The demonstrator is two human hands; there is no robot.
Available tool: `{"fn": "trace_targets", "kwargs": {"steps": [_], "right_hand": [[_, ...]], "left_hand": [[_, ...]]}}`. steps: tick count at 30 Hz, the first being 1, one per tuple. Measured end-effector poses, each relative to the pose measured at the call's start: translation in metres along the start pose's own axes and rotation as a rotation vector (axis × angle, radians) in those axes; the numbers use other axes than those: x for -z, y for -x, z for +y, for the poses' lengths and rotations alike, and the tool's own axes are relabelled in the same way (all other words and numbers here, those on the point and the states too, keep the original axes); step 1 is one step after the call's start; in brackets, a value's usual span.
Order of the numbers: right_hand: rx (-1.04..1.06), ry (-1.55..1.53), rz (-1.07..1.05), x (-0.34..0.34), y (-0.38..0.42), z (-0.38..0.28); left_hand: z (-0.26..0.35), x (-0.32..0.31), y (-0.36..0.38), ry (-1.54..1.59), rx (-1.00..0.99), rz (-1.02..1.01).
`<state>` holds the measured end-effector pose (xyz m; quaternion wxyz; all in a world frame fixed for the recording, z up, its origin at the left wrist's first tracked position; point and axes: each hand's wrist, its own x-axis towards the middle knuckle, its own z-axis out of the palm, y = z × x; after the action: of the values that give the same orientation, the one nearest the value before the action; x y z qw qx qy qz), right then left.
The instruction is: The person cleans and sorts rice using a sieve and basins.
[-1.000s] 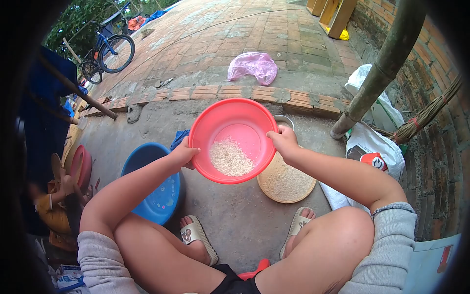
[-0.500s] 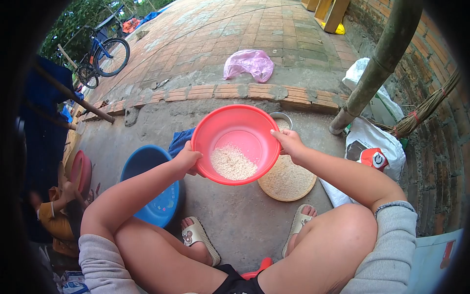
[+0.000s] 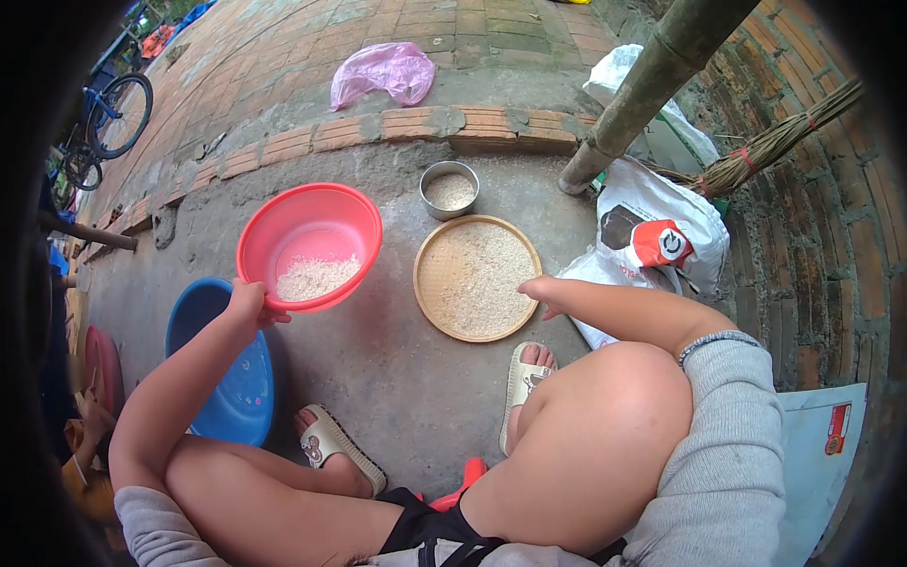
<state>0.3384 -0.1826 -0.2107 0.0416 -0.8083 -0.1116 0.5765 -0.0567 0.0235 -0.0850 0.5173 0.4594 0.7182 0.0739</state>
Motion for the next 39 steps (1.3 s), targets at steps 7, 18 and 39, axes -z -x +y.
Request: {"fn": "trace_targets", "kwargs": {"steps": [7,18,39], "right_hand": [[0.092,-0.237,-0.079,0.015,-0.026,-0.003],[0.043,-0.276,0.035,0.018,-0.045,-0.003],[0.558,-0.708,0.057,-0.029,-0.058,-0.005]], "left_hand": [[0.003,-0.016,-0.005,-0.017,0.011,-0.059],[0.0,-0.037,-0.02,-0.081,0.07,-0.039],[-0.021,-0.032,-0.025,-0.119,0.212,-0.045]]}}
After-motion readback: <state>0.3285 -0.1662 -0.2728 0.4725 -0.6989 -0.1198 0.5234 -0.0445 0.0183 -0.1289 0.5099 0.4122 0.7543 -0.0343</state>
